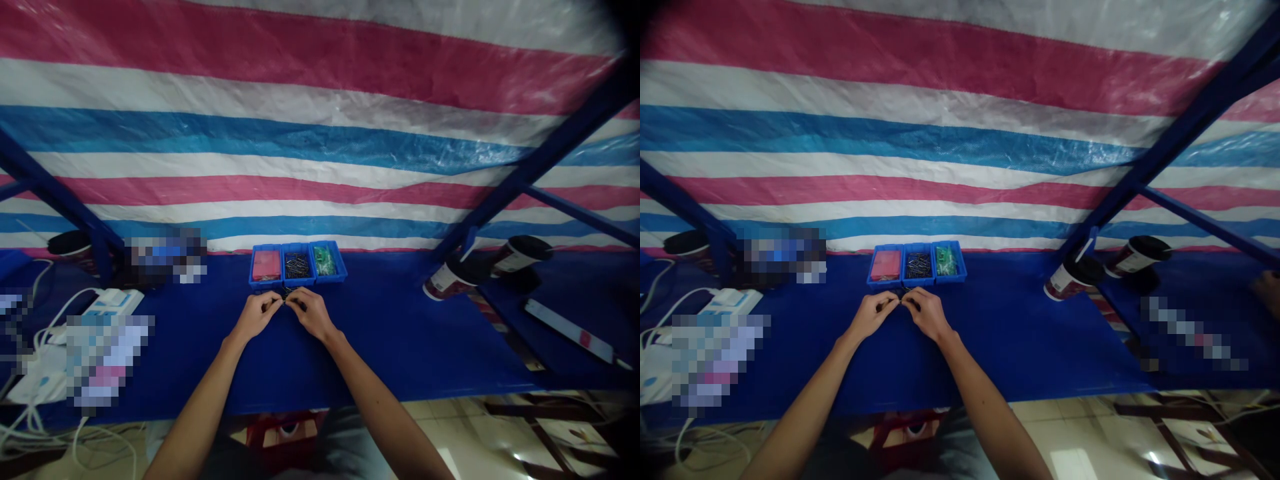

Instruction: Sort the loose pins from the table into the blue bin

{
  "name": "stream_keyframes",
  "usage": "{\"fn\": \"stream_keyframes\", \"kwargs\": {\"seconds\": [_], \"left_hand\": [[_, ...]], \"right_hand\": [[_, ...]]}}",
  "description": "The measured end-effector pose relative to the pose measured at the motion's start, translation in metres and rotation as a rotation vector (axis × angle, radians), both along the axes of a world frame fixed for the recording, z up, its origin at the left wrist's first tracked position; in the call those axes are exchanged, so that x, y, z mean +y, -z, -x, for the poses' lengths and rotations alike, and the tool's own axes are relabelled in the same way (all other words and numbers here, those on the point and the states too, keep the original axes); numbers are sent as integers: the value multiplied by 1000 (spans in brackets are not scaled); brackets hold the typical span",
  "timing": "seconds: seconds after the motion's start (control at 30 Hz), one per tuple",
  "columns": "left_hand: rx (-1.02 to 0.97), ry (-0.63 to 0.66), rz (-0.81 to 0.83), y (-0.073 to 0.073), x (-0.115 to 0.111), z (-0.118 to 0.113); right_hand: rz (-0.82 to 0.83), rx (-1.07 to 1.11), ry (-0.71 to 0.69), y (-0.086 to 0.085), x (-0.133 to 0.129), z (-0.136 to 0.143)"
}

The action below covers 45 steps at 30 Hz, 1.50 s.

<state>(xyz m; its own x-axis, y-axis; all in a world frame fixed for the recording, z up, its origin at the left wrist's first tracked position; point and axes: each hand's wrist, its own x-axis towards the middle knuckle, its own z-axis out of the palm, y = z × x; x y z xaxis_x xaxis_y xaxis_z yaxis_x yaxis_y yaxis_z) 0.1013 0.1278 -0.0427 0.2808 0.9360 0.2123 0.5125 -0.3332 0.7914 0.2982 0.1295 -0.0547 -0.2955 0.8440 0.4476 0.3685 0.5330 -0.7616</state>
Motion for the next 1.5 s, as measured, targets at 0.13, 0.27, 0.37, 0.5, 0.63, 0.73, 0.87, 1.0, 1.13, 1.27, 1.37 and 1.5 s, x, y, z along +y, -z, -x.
{"fn": "stream_keyframes", "kwargs": {"seconds": [0.13, 0.27, 0.37, 0.5, 0.63, 0.73, 0.87, 1.0, 1.13, 1.27, 1.37, 1.5], "left_hand": [[-8, -8, -10, 0, 0, 0], [-8, -22, -15, 1, 0, 0], [-10, -29, -8, 0, -1, -1], [-11, -39, 1, -1, -1, -1], [-9, -36, 12, 0, -1, -1], [-16, -42, 13, 1, 0, 0], [-28, -46, 10, 1, 0, 0], [-33, -36, 4, 0, 0, 0], [-34, -39, -5, 1, 0, 0], [-21, -43, 1, 0, -1, 0], [-11, -36, 1, -2, -1, 0], [-16, -40, 0, -3, -1, 0]], "right_hand": [[1, -3, -10, 0, 0, 0], [-14, 12, -10, 0, 1, 0], [-30, 15, -6, 0, 1, 0], [-26, 2, -1, 1, 1, 1], [-29, -17, 6, 2, 1, 1], [-37, -24, 5, 2, 1, 1], [-37, -31, 9, 1, 1, 1], [-28, -38, 9, 0, 0, 1], [-28, -48, 4, -1, -1, 1], [-29, -71, 9, -3, -1, 0], [-32, -87, 7, -5, -2, -1], [-33, -92, 6, -6, -2, -2]]}}
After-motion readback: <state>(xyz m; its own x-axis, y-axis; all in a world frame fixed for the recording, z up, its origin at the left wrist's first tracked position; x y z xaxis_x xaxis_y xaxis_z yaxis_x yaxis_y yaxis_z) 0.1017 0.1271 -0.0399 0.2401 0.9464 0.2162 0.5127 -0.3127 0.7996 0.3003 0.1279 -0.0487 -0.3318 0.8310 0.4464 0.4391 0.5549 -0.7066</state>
